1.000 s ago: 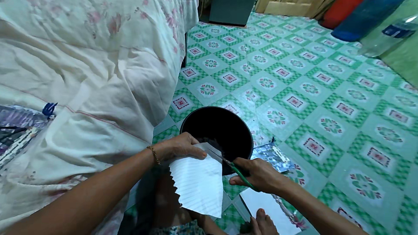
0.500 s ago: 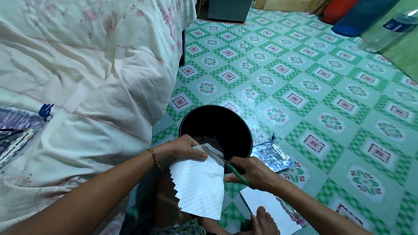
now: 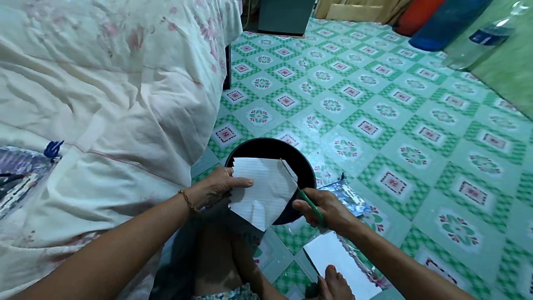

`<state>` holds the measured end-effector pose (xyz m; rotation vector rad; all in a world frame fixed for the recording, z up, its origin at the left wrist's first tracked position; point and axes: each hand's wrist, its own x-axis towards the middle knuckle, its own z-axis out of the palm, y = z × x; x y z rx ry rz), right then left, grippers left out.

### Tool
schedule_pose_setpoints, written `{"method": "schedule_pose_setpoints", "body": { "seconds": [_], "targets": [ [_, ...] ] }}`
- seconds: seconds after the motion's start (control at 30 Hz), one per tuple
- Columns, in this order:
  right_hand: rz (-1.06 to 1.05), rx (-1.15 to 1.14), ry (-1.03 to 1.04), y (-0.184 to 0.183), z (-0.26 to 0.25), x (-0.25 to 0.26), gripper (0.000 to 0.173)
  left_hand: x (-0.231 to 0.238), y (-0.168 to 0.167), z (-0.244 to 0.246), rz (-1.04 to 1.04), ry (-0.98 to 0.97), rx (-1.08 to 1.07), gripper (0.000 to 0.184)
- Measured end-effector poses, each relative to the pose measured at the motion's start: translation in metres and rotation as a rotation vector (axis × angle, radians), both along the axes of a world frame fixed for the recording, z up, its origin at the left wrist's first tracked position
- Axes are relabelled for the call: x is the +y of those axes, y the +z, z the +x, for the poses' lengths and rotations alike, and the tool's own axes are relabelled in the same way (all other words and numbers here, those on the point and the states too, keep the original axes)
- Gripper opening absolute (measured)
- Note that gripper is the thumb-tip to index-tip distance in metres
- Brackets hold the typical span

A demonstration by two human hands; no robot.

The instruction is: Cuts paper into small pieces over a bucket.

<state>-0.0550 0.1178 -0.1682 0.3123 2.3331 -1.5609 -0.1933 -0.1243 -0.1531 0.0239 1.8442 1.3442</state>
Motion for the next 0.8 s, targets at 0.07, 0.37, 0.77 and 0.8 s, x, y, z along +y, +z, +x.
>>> {"method": "schedule_pose_setpoints", "body": {
  "seconds": [0.07,0.37,0.77,0.8],
  "targets": [
    [-0.039,-0.004,-0.018,0.001,0.0,0.0,0.017,0.002,-0.003,0.004,-0.021,0.022,0.04,0.013],
    [-0.152,-0.023,-0.055,-0.002,0.001,-0.004,0.016,-0.002,-0.012,0.002,-0.036,-0.056,0.245,0.015],
    [0.026,-0.18,0.12,0.01,0.006,0.0,0.039,-0.003,-0.003,-0.002,-0.042,0.13,0.443,0.021],
    [0.041,-0.178,0.127,0.009,0.006,-0.002,0.039,-0.003,-0.003,-0.002,-0.027,0.14,0.446,0.02]
  ]
}}
